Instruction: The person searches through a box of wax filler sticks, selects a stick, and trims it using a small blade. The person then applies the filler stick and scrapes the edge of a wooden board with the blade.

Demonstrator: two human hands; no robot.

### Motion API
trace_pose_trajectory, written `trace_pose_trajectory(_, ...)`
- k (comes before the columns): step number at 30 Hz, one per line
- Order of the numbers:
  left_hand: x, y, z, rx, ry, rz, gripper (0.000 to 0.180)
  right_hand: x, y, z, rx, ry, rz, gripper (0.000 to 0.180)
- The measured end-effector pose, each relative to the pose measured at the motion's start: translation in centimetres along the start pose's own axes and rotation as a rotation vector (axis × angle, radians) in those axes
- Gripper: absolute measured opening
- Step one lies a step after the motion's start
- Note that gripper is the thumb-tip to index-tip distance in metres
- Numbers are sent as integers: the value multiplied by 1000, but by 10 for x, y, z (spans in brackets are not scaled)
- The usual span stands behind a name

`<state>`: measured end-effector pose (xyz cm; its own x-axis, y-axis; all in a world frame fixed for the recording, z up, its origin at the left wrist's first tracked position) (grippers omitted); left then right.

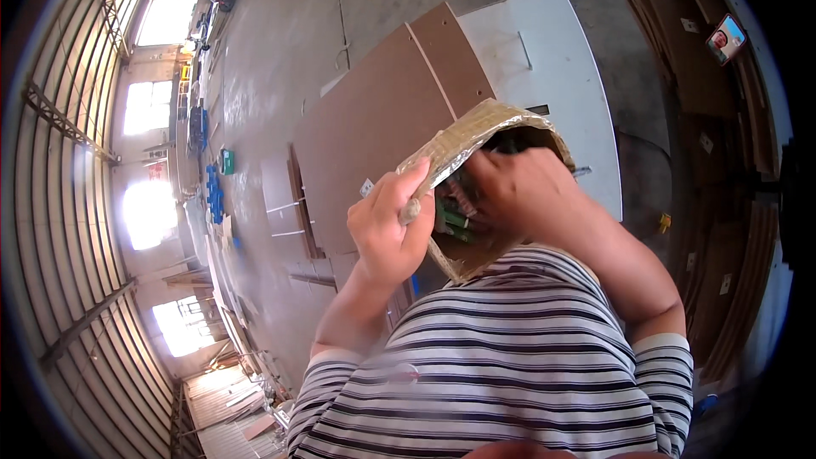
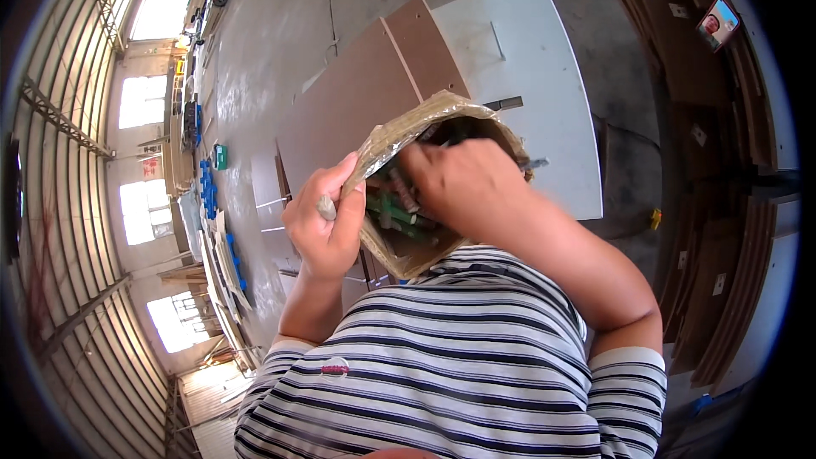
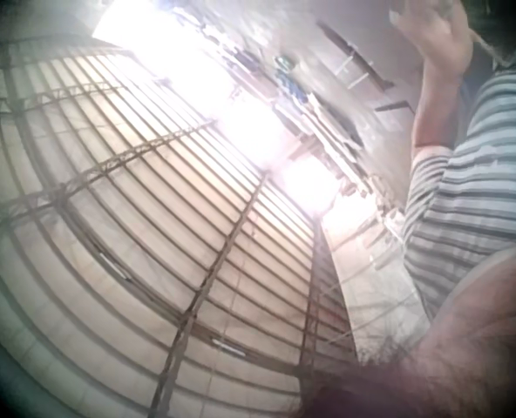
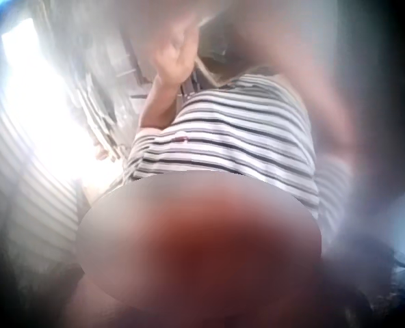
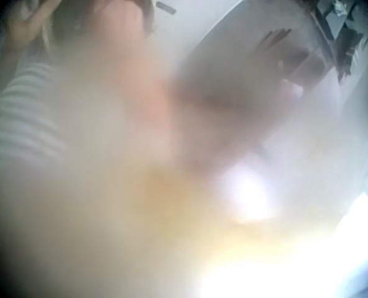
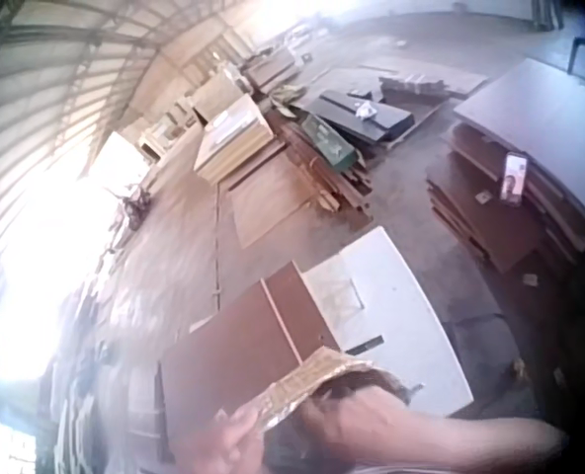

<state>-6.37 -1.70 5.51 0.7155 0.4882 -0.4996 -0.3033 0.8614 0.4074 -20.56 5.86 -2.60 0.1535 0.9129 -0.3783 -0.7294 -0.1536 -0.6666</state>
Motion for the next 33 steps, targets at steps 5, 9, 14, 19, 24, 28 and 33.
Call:
trace_pose_trajectory(5, 0, -1, 0, 38, -14, 101, 28, 20, -35, 8, -25, -133, 203, 60)
trace_pose_trajectory(9, 4, -3, 0, 65, 21, 70, 28, 25, -41, 15, 0, -208, 196, 62)
trace_pose_trajectory(14, 0, -1, 1, 28, -4, 69, 28, 35, -45, 15, 58, -252, 220, 65)
trace_pose_trajectory(19, 2, -4, 1, 29, 9, 67, 29, 35, -47, 16, 64, -178, 233, 56)
trace_pose_trajectory(24, 4, -8, 2, 60, 14, 51, 33, 36, -49, 14, 102, -161, 233, 52)
trace_pose_trajectory(28, 3, -6, 5, 25, 11, 45, 33, 37, -50, 13, 118, -128, 236, 49)
trace_pose_trajectory(33, 7, -10, 7, 53, 57, 26, 33, 32, -58, 27, 154, -25, 280, 37)
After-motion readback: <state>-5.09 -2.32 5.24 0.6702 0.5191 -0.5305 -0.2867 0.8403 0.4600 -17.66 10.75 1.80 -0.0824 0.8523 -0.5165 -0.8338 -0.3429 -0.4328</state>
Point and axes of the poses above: each hand's wrist, its own x-axis away from the middle knuckle, its own z-axis out of the back of the hand, y = z × x, the point moved 4 cm from there along -x, towards the middle knuckle, and after that the axes turned 7 degrees about y, right-handed, at the moved point
